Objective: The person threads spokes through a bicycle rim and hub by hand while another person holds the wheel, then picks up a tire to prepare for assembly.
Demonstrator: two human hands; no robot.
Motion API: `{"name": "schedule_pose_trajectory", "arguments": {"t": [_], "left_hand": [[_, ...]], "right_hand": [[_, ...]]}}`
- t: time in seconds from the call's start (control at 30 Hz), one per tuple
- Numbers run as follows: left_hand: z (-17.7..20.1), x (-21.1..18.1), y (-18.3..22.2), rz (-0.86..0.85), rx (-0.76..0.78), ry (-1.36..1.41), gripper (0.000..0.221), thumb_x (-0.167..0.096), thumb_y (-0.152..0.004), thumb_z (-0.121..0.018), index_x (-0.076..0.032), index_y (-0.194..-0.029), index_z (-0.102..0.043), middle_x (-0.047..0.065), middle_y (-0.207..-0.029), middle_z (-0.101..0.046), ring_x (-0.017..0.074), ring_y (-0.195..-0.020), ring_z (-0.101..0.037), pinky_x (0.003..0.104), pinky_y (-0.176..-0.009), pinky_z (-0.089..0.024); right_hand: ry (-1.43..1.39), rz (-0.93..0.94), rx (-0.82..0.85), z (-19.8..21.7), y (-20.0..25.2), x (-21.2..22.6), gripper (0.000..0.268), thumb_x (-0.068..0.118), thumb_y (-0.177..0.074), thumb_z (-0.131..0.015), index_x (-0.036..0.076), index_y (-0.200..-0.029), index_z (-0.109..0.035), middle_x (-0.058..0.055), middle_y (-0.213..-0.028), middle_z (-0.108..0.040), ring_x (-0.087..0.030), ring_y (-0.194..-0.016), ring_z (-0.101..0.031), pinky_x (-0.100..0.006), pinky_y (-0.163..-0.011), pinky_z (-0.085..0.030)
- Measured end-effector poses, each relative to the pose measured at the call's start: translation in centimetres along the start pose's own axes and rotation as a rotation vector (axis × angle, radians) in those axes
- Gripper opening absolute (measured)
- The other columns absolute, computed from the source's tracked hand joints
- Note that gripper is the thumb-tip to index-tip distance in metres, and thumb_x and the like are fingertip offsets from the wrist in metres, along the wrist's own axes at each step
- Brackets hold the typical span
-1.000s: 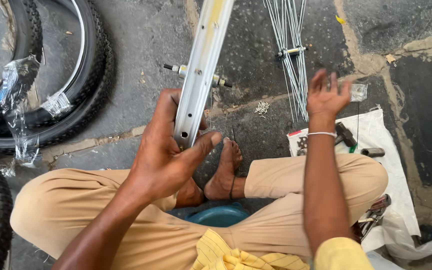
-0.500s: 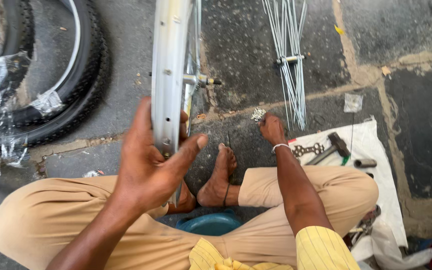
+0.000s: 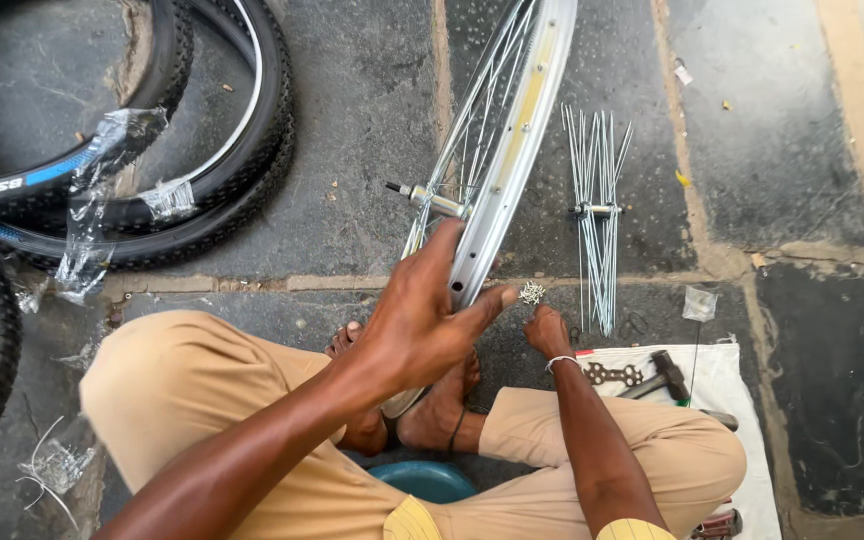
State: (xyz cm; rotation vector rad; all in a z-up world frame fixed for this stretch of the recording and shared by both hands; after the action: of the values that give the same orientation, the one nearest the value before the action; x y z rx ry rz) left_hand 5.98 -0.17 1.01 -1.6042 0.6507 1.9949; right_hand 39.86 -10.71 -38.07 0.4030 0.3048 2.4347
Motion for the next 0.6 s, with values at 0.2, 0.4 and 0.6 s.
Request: {"name": "schedule_pose_trajectory", "arguments": {"t": [0.2, 0.4, 0.6], "left_hand": [[0.3, 0.3, 0.1, -0.090, 0.002, -0.044, 0.054, -0.030, -0.091, -0.073, -0.001, -0.128, -0.045, 0.016, -0.087, -0.062, 0.0167, -0.058, -0.055, 0.036, -0.045, -0.048], [0.3, 0.9, 0.2, -0.183, -0.033, -0.023, 0.041, -0.024, -0.094, -0.073, -0.002, -0.114, -0.045, 0.015, -0.084, -0.061, 0.0162, -0.060, -0.060, 0.035, -0.045, -0.048], [0.7, 0.4, 0.6, -0.188, -0.013, 0.120, 0.037, -0.017, -0.092, -0.069, -0.005, -0.116, -0.043, 0.014, -0.093, -0.065, 0.0147, -0.062, -0.067, 0.034, -0.044, -0.050]], "right_hand": [[-1.256, 0.018, -0.018, 9.8, -0.5, 7.3, 0.020, 0.014, -0.096, -0.059, -0.001, -0.102, -0.071, -0.010, -0.085, -0.074, -0.025, -0.078, -0.072, -0.040, -0.076, -0.061], [-1.162, 0.785, 0.269, 34.1, 16.2, 24.2, 0.019, 0.017, -0.095, -0.071, -0.001, -0.099, -0.067, 0.002, -0.053, -0.056, -0.003, -0.038, -0.050, -0.020, -0.032, -0.041], [-0.650, 0.754, 0.305, 36.6, 19.7, 31.5, 0.016, 0.012, -0.096, -0.068, -0.002, -0.103, -0.069, 0.001, -0.055, -0.060, -0.001, -0.041, -0.049, -0.017, -0.035, -0.037]]}}
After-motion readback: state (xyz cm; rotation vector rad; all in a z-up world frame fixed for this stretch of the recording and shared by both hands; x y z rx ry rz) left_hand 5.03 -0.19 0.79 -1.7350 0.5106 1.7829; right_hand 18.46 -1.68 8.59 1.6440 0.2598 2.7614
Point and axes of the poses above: each hand's wrist, its own y-axis away from the middle knuckle, its own z-axis out of the back of the hand, x = y × z, the point moved 4 cm from there along -y, towards the middle knuckle
